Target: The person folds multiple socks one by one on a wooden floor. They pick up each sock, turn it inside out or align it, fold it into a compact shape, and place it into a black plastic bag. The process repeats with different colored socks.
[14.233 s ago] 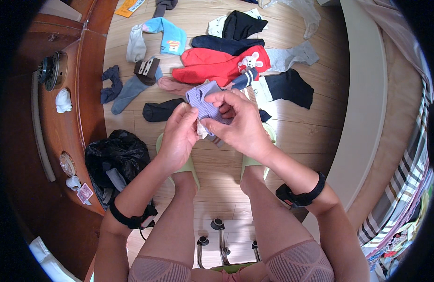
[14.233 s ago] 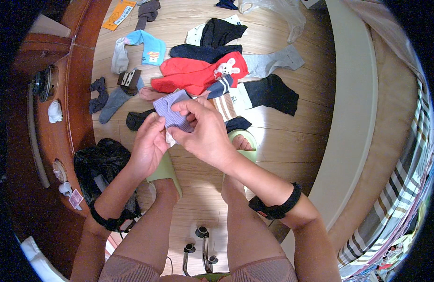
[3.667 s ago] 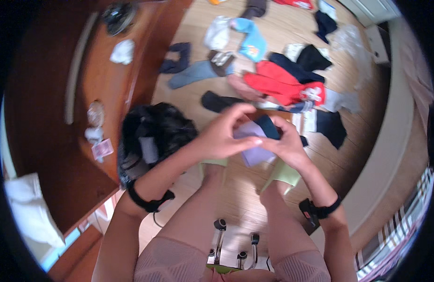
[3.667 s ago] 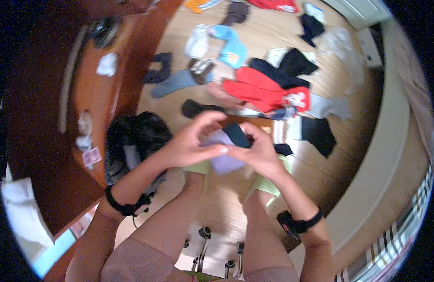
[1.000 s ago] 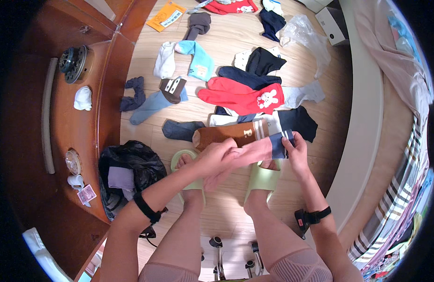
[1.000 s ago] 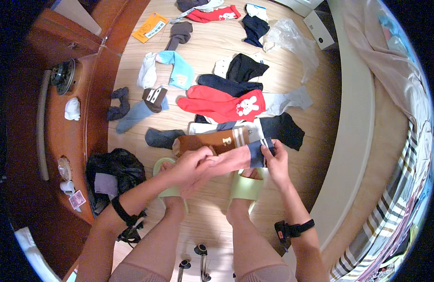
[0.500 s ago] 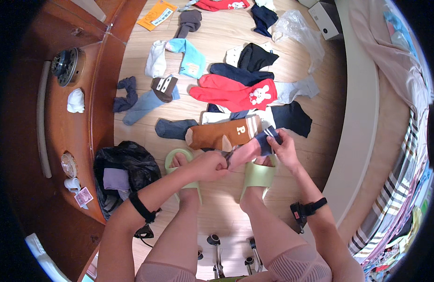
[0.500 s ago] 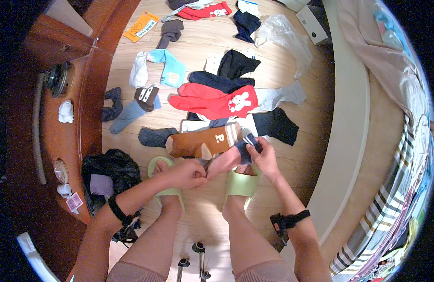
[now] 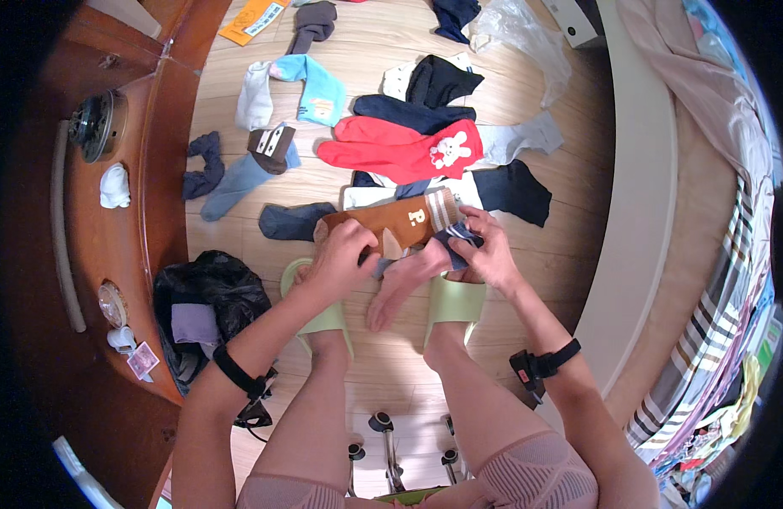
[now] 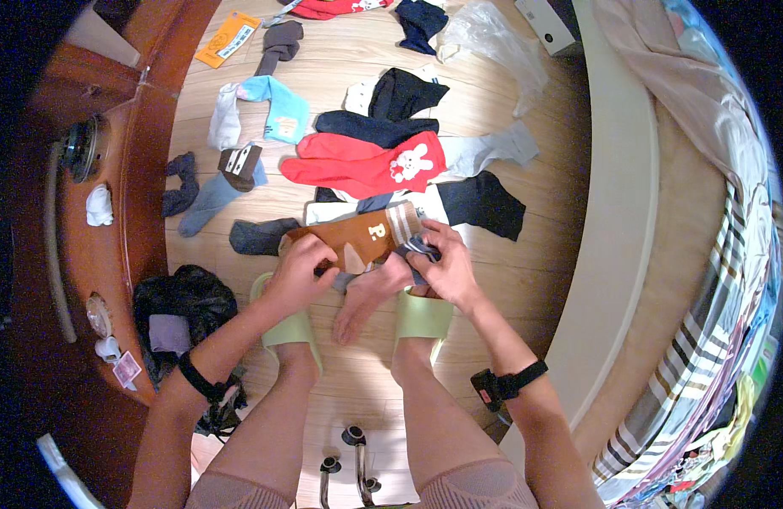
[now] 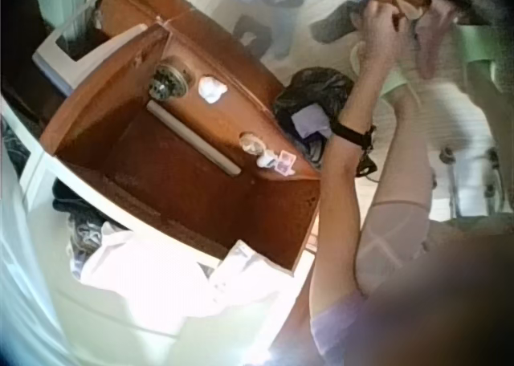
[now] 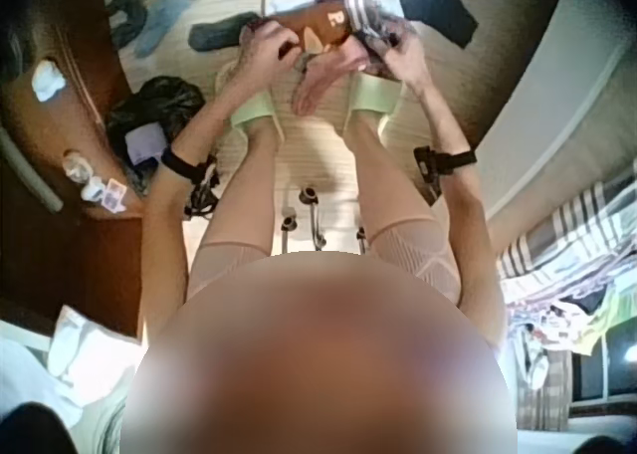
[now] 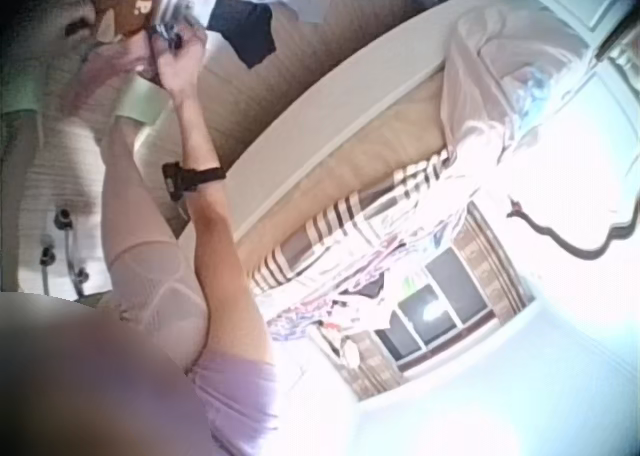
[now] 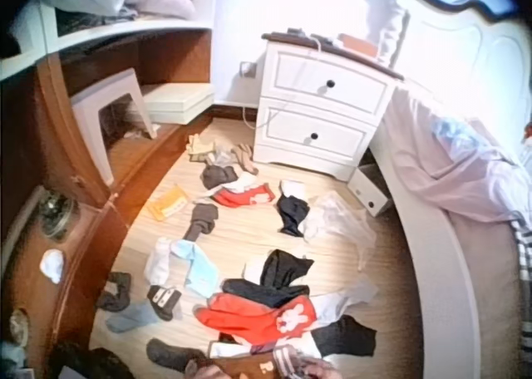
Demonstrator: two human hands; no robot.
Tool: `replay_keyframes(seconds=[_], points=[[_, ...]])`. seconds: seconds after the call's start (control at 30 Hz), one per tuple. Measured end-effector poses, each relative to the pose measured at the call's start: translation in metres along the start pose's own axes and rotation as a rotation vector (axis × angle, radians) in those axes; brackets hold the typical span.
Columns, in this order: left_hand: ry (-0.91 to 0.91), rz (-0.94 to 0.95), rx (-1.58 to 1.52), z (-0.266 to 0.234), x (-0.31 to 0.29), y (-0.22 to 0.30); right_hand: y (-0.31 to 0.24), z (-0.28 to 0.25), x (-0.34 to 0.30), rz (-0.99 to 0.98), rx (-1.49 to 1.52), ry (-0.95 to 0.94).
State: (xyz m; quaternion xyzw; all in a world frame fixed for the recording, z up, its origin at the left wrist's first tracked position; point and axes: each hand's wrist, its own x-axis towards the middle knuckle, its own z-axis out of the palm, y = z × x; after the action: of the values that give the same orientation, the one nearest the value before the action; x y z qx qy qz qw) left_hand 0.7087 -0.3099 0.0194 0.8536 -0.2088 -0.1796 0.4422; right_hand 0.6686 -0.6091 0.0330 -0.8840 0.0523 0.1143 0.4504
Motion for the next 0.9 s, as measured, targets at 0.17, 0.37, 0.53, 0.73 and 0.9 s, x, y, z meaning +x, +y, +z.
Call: replay_keyframes(seconds=[0.17, 0.37, 0.53, 0.73, 0.9], points=[[-0.156, 0.052, 0.08, 0.015, -0.008, 0.0, -0.003, 0.007, 0.021, 0.063, 0.112, 0.038], [-0.125, -0.003, -0.005, 0.004, -0.005, 0.025, -0.063, 0.003, 0.008, -0.152, 0.323, -0.213], [-0.195, 0.178, -0.264, 0.005, -0.012, 0.033, -0.109, 0.001, -0.008, -0.3, 0.521, -0.444], [-0.365, -0.021, -0.526, 0.015, -0.039, 0.045, -0.099, -0.025, -0.013, -0.131, 0.693, -0.679], [-0.519, -0.155, -0.483, -0.018, -0.041, 0.068, -0.056, -0.027, -0.02, 0.323, 0.812, -0.626]])
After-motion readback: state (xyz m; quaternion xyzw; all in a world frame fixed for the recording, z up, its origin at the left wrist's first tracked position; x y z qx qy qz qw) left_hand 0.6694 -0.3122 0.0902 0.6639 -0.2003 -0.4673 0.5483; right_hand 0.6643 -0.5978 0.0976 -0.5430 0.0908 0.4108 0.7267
